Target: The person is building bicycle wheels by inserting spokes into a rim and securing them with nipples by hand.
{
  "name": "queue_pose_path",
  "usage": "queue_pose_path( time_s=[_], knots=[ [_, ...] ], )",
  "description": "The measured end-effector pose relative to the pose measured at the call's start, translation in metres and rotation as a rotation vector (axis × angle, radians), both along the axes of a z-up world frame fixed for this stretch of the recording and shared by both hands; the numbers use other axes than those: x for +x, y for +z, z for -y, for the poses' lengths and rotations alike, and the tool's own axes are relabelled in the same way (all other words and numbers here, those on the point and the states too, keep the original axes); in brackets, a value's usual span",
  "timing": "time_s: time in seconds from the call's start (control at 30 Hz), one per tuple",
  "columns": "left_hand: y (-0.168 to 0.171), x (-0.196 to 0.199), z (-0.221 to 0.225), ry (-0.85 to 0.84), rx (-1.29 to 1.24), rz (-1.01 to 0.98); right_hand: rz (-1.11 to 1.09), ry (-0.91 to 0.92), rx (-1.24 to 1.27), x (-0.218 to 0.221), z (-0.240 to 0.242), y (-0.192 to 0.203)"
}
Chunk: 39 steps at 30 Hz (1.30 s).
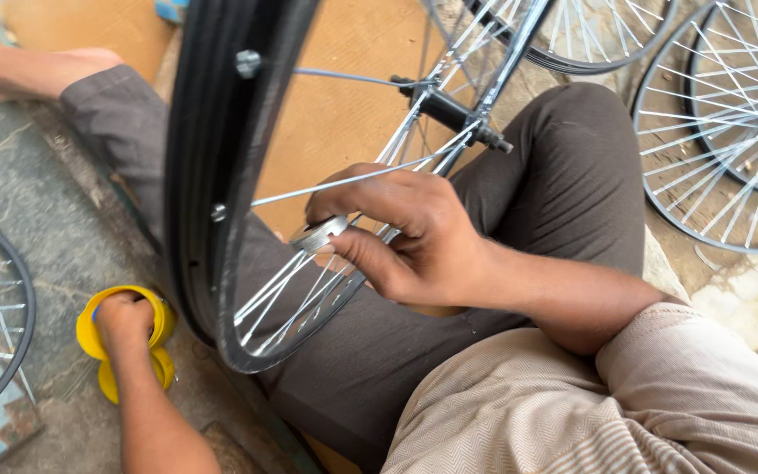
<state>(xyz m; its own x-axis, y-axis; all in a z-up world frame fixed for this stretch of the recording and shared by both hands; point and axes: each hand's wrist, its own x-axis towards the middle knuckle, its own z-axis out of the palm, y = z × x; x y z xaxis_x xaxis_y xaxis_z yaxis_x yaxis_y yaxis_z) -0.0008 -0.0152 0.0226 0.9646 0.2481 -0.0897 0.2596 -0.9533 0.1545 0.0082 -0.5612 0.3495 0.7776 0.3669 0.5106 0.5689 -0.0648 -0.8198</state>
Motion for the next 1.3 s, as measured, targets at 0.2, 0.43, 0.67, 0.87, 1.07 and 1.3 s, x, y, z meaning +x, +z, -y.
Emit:
queue_pose_path(
  time_s=[0.2,0.43,0.67,0.87,1.07,1.3],
  knots=[
    [-0.001,-0.004,0.010,0.162,-0.103,-0.045,0.020,-0.020,-0.032,-0.001,-0.001,0.001],
    [-0.007,-0.006,0.004,0.046,-0.067,-0.033,0.112,-0.065,-0.142,0.001,0.003,-0.001],
    [-0.004,0.015,0.013,0.099,-0.084,-0.094,-0.058,-0.309,-0.243,-0.008,0.019,-0.032],
    [-0.029,0.012,0.015,0.281,-0.023,0.059,-0.175,-0.261,-0.016,-0.003,0.015,-0.047],
    [-0.018,0.015,0.014,0.211,-0.109,0.049,-0.126,-0.259,-0.204,0.000,0.010,-0.042],
    [-0.004,-0.005,0.011,0.133,-0.263,0.158,-0.161,-0.212,-0.101,-0.001,0.013,-0.050]
  ],
)
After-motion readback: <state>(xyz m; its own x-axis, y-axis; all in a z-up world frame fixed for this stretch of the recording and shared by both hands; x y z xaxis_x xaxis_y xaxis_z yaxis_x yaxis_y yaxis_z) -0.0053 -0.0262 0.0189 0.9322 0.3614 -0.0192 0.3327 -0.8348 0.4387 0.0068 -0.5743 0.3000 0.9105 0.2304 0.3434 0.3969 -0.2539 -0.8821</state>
